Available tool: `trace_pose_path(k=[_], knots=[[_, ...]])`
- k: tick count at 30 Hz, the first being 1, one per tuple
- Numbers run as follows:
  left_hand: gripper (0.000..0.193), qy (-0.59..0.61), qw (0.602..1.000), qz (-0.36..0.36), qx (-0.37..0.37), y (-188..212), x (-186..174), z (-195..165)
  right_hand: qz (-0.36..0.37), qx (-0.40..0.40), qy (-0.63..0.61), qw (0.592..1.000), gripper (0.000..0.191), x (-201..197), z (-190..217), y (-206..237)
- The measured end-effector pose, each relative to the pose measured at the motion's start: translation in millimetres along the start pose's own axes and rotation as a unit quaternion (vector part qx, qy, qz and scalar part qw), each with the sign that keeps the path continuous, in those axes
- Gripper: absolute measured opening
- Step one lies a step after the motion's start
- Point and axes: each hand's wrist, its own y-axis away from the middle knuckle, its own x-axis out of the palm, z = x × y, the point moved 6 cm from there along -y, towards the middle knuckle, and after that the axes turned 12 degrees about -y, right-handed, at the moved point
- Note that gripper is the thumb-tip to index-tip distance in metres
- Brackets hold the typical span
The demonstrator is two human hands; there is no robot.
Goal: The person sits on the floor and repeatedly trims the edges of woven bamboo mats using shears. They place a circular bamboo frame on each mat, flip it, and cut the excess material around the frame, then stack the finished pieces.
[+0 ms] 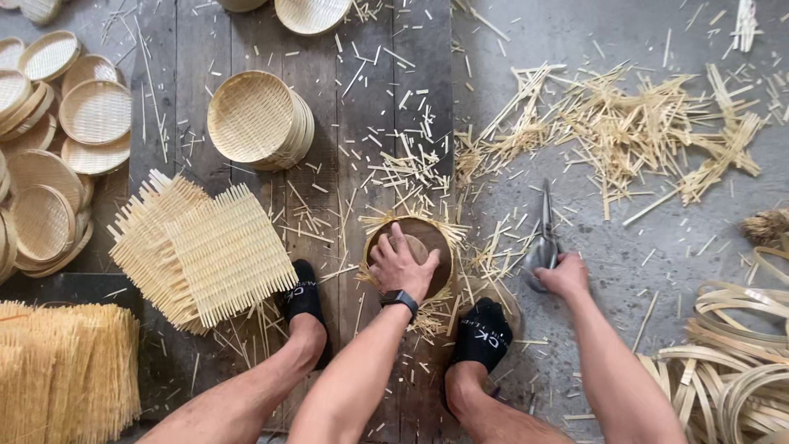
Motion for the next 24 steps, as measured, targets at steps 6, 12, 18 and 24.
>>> trace_pose_path(k=[6, 12, 18, 24], knots=[[0.091, 0.059, 0.984, -0.036, 0.162, 2, -30, 2, 0.183, 0.015, -0.505, 0.844, 0.035, 3, 16, 60], [0.097, 0.015, 0.967, 0.031, 0.252, 2, -21, -18, 0.130, -0.087, -0.505, 0.848, 0.033, -7, 66, 157], [0.113, 0.069, 0.986, 0.016, 0.153, 29, -17, -7, 0.079, -0.189, -0.482, 0.852, 0.031, 26, 115, 220], [0.108, 0.064, 0.984, -0.019, 0.167, 37, -9, 0, 0.183, 0.121, -0.403, 0.888, 0.028, 47, 97, 189]])
